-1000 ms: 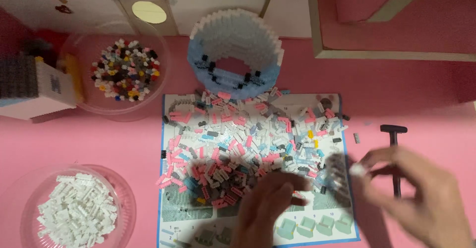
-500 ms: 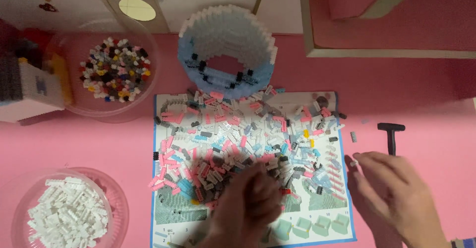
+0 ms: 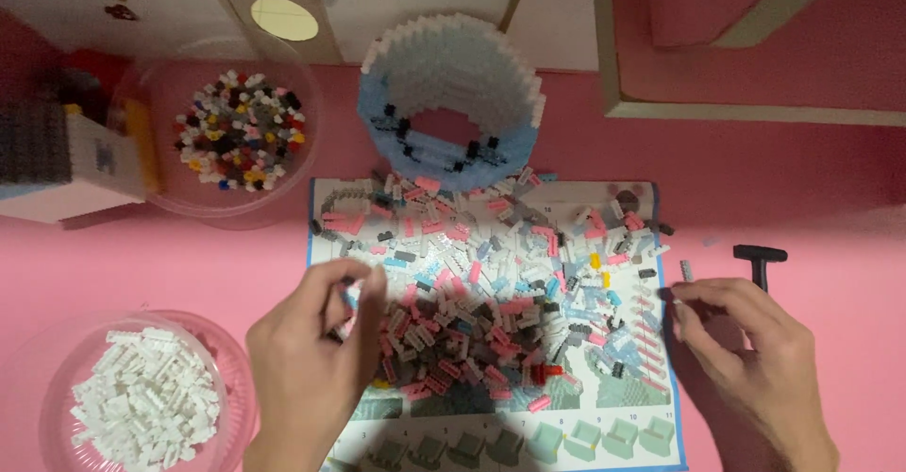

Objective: Assemble a small character model using tiny plastic building blocks on a desk.

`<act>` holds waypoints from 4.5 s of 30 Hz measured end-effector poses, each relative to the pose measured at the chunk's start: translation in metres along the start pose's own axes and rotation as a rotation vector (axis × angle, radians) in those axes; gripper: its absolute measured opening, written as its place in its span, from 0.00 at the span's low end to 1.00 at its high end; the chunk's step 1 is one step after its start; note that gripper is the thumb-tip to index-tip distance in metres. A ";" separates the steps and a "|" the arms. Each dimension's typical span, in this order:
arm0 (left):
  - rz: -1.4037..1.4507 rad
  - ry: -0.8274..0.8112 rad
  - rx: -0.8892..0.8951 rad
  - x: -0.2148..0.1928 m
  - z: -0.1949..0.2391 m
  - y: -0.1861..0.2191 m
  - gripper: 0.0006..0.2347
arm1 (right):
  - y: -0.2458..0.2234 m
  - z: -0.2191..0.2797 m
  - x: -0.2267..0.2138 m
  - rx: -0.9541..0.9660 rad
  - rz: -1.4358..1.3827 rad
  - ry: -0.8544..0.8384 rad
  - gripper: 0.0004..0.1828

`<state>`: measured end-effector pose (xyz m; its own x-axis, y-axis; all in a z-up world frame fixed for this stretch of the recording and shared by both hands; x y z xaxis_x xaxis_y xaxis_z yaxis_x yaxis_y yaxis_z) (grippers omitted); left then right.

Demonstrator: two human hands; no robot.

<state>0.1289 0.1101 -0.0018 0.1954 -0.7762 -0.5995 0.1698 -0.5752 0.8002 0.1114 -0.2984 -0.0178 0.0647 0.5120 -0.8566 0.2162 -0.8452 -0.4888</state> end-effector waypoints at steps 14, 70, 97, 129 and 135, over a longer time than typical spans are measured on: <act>-0.203 0.119 0.505 0.042 0.000 0.070 0.14 | -0.128 -0.139 0.044 -0.562 -0.018 -0.075 0.26; -0.368 0.020 0.467 0.071 -0.046 0.048 0.30 | -0.162 -0.128 0.026 -0.807 0.274 0.236 0.26; -0.363 -0.014 0.620 0.049 -0.006 0.049 0.19 | -0.160 -0.138 0.011 -0.876 0.079 0.157 0.28; -0.242 0.089 0.474 -0.003 -0.008 0.030 0.27 | -0.084 -0.039 0.008 -0.215 0.038 0.141 0.29; -0.567 -0.161 0.216 0.056 -0.034 -0.048 0.39 | -0.043 -0.029 0.038 -0.135 0.063 -0.002 0.35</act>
<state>0.1647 0.1030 -0.0743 -0.0184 -0.3546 -0.9348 0.0021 -0.9350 0.3546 0.1324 -0.2380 -0.0241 0.0801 0.4579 -0.8854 0.3411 -0.8472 -0.4073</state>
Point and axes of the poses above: each hand's wrist, its own z-axis away from the middle knuckle, its own x-axis out of the palm, y = z × x, the point moved 7 cm from there along -z, towards the middle knuckle, and after that the axes turned 13 degrees about -x, right-handed, at the moved point
